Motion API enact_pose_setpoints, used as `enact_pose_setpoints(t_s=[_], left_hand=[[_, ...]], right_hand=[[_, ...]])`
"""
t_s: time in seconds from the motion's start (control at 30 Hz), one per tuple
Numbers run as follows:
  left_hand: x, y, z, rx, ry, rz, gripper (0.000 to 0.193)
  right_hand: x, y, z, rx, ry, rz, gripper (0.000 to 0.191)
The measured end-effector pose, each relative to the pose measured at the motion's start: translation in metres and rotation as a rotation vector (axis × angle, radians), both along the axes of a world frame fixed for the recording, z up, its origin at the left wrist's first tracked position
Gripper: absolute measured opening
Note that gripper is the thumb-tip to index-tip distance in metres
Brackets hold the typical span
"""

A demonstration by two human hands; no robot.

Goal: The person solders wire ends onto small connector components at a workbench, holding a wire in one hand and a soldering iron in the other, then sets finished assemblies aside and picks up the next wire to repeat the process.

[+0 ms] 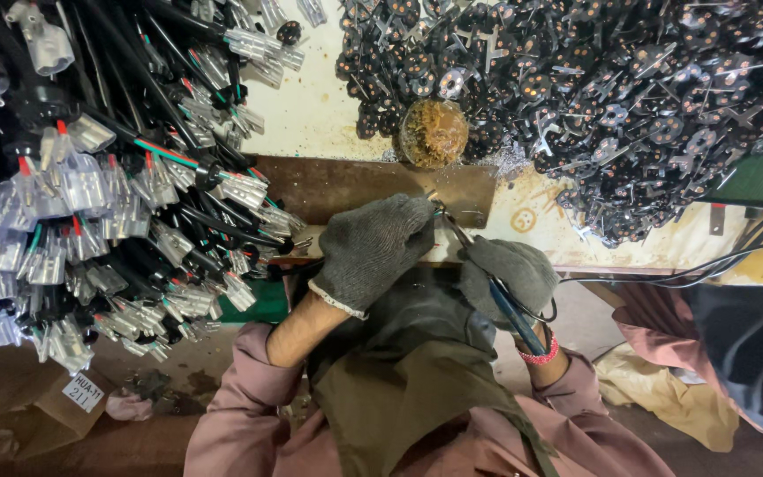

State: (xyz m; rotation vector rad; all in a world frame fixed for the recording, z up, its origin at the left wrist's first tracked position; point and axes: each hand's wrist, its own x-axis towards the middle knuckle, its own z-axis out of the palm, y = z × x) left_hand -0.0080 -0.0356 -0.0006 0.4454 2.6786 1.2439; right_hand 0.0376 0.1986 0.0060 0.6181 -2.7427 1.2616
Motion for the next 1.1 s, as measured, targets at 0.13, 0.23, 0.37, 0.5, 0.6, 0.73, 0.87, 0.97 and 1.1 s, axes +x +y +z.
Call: enact_pose_setpoints(t_s=[0.13, 0.23, 0.37, 0.5, 0.6, 0.73, 0.87, 0.97, 1.1], left_hand=[[-0.001, 0.000, 0.000, -0.008, 0.002, 0.003, 0.016], [-0.001, -0.001, -0.003, 0.005, 0.008, -0.004, 0.015], [0.001, -0.002, -0.005, 0.058, 0.037, -0.001, 0.027], [0.001, -0.002, -0.005, 0.014, -0.037, -0.016, 0.021], [-0.001, -0.001, -0.004, 0.045, 0.019, -0.007, 0.025], [-0.002, -0.002, -0.001, 0.027, -0.088, -0.013, 0.021], [-0.002, -0.002, 0.000, 0.051, -0.054, 0.007, 0.020], [-0.001, -0.002, 0.000, 0.061, -0.041, 0.022, 0.020], [-0.001, -0.002, -0.002, 0.044, -0.056, -0.006, 0.018]], right_hand=[[0.005, 0.002, -0.004, 0.017, 0.002, -0.004, 0.034], [0.008, 0.002, -0.007, 0.054, 0.001, -0.038, 0.033], [0.003, -0.002, -0.004, 0.094, 0.004, -0.059, 0.032], [-0.013, -0.003, 0.006, -0.003, -0.208, 0.083, 0.031], [-0.025, -0.005, 0.006, -0.092, -0.200, 0.086, 0.031], [-0.025, -0.007, 0.003, -0.208, -0.179, 0.081, 0.031], [-0.015, -0.007, 0.001, -0.135, -0.099, 0.024, 0.032], [-0.012, -0.006, 0.000, -0.122, -0.081, 0.013, 0.033], [-0.012, -0.005, 0.000, -0.110, -0.086, 0.012, 0.033]])
